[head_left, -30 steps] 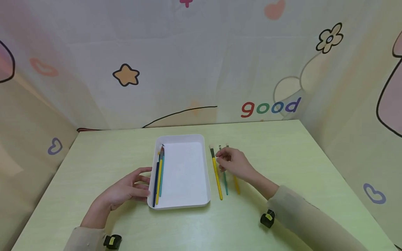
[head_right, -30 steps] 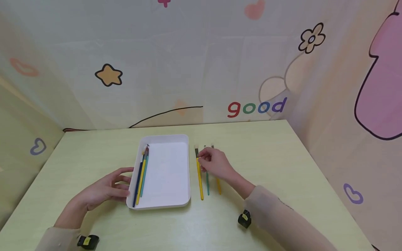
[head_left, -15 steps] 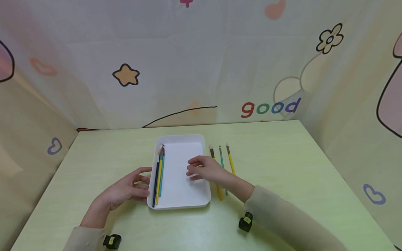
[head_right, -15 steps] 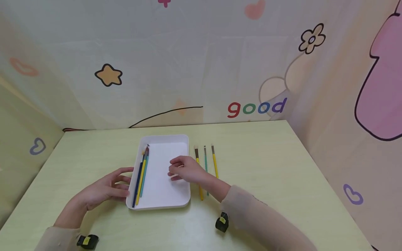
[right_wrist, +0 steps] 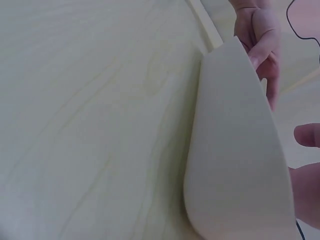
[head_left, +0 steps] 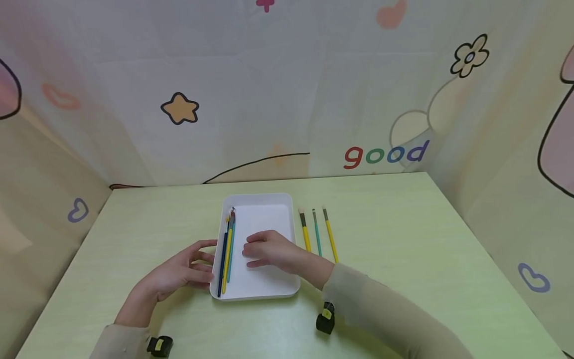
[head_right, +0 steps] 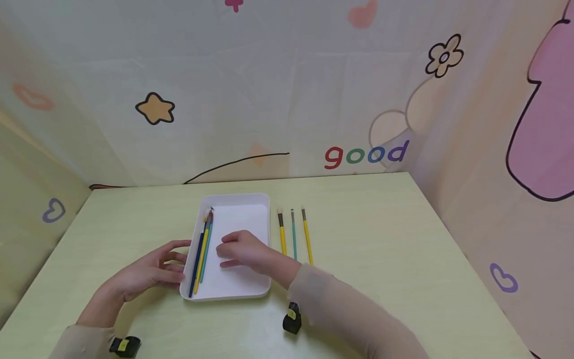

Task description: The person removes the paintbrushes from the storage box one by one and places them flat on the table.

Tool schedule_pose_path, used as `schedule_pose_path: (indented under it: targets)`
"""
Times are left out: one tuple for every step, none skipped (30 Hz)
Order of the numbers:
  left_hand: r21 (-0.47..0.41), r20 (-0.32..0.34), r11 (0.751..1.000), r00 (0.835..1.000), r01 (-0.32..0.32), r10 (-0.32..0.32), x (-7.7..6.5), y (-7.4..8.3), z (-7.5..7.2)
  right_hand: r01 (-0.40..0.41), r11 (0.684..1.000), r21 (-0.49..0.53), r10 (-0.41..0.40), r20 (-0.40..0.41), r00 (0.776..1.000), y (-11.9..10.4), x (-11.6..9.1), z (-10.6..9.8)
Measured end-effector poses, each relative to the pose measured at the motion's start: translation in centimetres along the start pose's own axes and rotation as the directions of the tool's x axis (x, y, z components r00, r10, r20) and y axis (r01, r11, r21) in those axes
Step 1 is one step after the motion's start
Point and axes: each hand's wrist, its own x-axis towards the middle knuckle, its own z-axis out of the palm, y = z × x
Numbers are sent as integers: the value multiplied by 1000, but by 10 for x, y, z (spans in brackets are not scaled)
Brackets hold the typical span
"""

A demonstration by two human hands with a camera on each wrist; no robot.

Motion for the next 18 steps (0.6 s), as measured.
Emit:
schedule_pose_path:
  targets:
    - [0, 0, 1000, 1000, 0, 0, 0, 0, 0, -9, 1000, 23, 10, -2, 1000, -1, 1, 2]
    - [1, 1, 1000, 1000, 0, 0, 0, 0, 0, -17, 999, 46, 17, -4, 1000, -3, 2, 3]
    - [0, -2, 1000, 1000, 3, -3, 0, 0, 0, -26, 997, 68, 26, -5, 1000, -5, 3, 5]
    - [-1, -3, 1000, 1000, 5, -5, 0, 0, 0, -33, 996, 87, 33, -2, 999, -6, 4, 6]
    - [-2, -5, 1000, 1000, 6, -6, 0, 0, 0, -40, 994, 99, 40, 0, 999, -7, 6, 8]
    - [-1, -5, 1000, 1000, 8, -8, 0, 0, 0, -48, 992, 118, 48, 4, 999, -7, 8, 9]
    - [-1, -7, 1000, 1000, 8, -8, -1, 0, -1, -53, 990, 129, 52, 9, 999, -8, 9, 11]
    - [-1, -7, 1000, 1000, 8, -8, -1, -1, -1, -55, 988, 146, 54, 15, 998, -8, 11, 12]
    - [-1, -7, 1000, 1000, 7, -7, -1, 0, -1, -57, 985, 160, 54, 22, 998, -7, 13, 13]
    - [0, -5, 1000, 1000, 5, -5, -1, 0, -1, -60, 983, 171, 56, 27, 998, -7, 15, 14]
    - [1, -7, 1000, 1000, 6, -6, -1, 0, -1, -61, 982, 181, 57, 28, 998, -7, 16, 15]
    - [0, -6, 1000, 1000, 5, -5, -1, 1, 0, -62, 981, 186, 58, 30, 998, -7, 17, 16]
    - [-1, -5, 1000, 1000, 4, -4, 0, 1, 0, -64, 980, 190, 60, 28, 998, -7, 18, 17]
    - [-2, -5, 1000, 1000, 3, -3, 0, 1, 0, -67, 979, 193, 64, 24, 998, -8, 19, 18]
    - [-5, -3, 1000, 1000, 2, -2, 0, 1, 0, -71, 979, 192, 68, 19, 997, -8, 20, 19]
    - [-7, -2, 1000, 1000, 1, -1, 0, 1, 0, -74, 979, 192, 73, 13, 997, -8, 21, 20]
    - [-9, 1, 1000, 1000, -2, 2, 0, 1, 0, -78, 978, 193, 77, 8, 997, -8, 22, 21]
    - [-13, 4, 1000, 1000, -6, 6, 0, 0, 0, -81, 978, 194, 82, 4, 997, -8, 24, 22]
